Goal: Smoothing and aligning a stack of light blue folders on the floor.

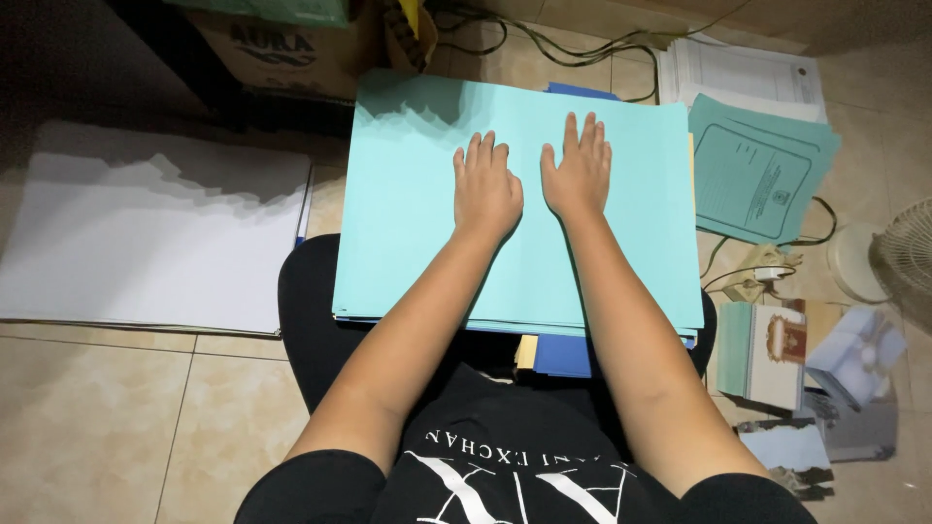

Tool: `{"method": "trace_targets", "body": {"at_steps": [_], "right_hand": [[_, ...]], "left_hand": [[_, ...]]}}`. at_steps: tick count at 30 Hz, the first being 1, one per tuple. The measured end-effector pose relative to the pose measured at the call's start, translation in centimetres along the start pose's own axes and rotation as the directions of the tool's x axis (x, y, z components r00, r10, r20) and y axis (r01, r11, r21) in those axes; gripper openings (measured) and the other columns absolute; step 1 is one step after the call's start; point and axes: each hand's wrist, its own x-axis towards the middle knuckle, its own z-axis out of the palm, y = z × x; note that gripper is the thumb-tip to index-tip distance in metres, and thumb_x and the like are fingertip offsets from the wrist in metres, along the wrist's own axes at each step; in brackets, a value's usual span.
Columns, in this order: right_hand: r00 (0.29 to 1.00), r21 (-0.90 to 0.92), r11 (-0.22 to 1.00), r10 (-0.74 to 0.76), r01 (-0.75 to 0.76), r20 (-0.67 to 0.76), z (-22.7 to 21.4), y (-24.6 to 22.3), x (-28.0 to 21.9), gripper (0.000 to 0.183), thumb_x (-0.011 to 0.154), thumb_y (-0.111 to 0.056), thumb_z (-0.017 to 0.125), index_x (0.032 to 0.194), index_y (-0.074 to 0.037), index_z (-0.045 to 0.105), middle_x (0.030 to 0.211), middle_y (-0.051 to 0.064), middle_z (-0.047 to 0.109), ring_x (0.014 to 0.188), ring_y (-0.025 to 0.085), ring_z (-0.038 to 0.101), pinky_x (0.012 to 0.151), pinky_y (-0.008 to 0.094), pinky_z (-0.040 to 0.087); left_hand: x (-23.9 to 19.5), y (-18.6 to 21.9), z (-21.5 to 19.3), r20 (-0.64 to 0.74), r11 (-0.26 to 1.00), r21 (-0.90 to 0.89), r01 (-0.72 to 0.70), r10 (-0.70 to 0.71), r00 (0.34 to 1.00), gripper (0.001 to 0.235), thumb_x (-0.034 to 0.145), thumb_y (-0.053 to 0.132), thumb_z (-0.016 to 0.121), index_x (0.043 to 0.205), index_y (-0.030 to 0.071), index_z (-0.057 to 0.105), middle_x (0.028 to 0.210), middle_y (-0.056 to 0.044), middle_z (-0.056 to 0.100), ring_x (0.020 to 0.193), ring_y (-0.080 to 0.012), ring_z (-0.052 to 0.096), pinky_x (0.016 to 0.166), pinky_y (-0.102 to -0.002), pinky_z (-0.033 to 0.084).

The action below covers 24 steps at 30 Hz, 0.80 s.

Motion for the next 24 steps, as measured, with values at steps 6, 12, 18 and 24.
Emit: {"method": "trace_targets", "body": {"at_steps": [6, 12, 18, 24], "right_hand": [[0.997, 0.025, 0.997, 0.074, -0.073, -0.037, -0.6, 2.1, -0.7, 0.064, 0.109, -0.045, 0.040, 0.163, -0.011, 0.032, 0.170, 0.016, 0.021, 0.158, 0.027, 0.014, 0.129, 0.043, 0.007], [0.989, 0.008, 0.990, 0.140, -0.140, -0.053, -1.2, 5.3, -2.7, 0.064, 0.109, -0.044, 0.041, 0.162, -0.008, 0.033, 0.169, 0.018, 0.022, 0.157, 0.028, 0.015, 0.128, 0.043, 0.007], [0.985, 0.005, 0.985, 0.170, -0.170, -0.034, -2.2, 6.5, -4.5, 0.065, 0.110, -0.044, 0.038, 0.162, -0.007, 0.031, 0.170, 0.019, 0.019, 0.158, 0.028, 0.012, 0.128, 0.044, 0.004], [0.983, -0.017, 0.983, 0.180, -0.181, -0.031, -1.6, 7.0, -3.1, 0.068, 0.109, -0.048, 0.036, 0.163, -0.008, 0.028, 0.171, 0.018, 0.016, 0.159, 0.028, 0.009, 0.128, 0.044, 0.001]], "left_hand": [[0.0, 0.2, -0.4, 0.003, 1.000, -0.009, 0.005, -0.005, 1.000, 0.034, 0.098, 0.010, 0.049, 0.130, 0.003, 0.056, 0.147, -0.021, 0.051, 0.147, -0.0351, 0.039, 0.123, -0.054, 0.023], [-0.2, 0.4, -0.5, 0.006, 1.000, -0.011, 0.007, -0.007, 1.000, 0.033, 0.099, 0.010, 0.049, 0.131, 0.003, 0.056, 0.148, -0.021, 0.051, 0.147, -0.0352, 0.039, 0.123, -0.055, 0.023], [0.0, -0.1, 0.2, 0.002, 1.000, 0.007, 0.001, -0.001, 1.000, 0.035, 0.098, 0.012, 0.049, 0.131, 0.004, 0.056, 0.148, -0.020, 0.051, 0.147, -0.0344, 0.039, 0.123, -0.054, 0.023], [-0.4, -0.1, 0.4, 0.060, 0.990, 0.006, -0.138, 0.138, 0.989, 0.042, 0.096, 0.026, 0.054, 0.134, 0.006, 0.057, 0.148, -0.018, 0.052, 0.147, -0.0336, 0.040, 0.123, -0.055, 0.022]]}}
